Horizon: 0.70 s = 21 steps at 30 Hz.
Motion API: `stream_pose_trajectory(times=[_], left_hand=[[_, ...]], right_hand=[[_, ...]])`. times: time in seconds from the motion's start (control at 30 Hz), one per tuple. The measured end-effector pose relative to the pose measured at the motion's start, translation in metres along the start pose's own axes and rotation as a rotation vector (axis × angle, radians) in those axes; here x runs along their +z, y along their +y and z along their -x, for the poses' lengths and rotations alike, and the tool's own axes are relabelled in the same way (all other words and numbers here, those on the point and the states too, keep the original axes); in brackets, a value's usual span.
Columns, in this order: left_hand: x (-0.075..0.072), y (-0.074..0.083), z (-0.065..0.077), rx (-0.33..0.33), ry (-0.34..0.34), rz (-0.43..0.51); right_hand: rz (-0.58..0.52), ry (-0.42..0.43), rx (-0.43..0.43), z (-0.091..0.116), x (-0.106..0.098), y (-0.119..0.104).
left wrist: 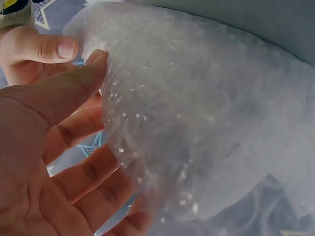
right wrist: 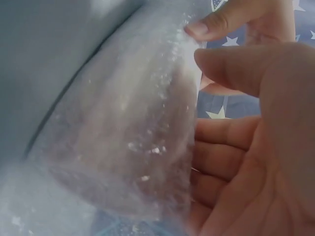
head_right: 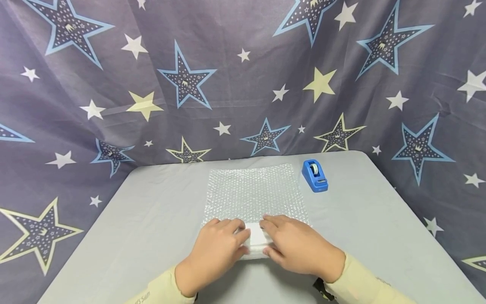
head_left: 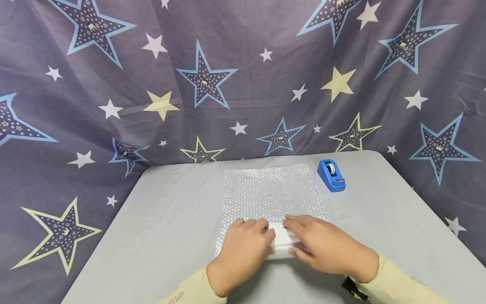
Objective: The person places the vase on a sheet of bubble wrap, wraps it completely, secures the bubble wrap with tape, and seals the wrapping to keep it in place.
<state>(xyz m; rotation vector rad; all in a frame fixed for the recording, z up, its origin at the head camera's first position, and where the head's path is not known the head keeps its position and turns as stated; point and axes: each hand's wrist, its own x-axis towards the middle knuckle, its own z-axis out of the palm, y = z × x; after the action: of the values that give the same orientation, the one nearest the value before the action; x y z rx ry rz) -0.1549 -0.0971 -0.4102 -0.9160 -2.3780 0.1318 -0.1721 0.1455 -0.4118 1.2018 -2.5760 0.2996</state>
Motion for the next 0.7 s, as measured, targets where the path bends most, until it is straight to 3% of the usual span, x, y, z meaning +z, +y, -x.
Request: stream_pose_trajectory(times=[0.47,0.7], left_hand=[[0.001,-0.003,-0.004,-0.020,-0.023,0.018],[0.001,-0.005,-0.006,-0.031,-0.056,0.034]], right_hand=[[0.036,0.177,-0.030,0.006,0.010,-0.006],[0.029,0.216,-0.088,0.008,0.014,-0.006]])
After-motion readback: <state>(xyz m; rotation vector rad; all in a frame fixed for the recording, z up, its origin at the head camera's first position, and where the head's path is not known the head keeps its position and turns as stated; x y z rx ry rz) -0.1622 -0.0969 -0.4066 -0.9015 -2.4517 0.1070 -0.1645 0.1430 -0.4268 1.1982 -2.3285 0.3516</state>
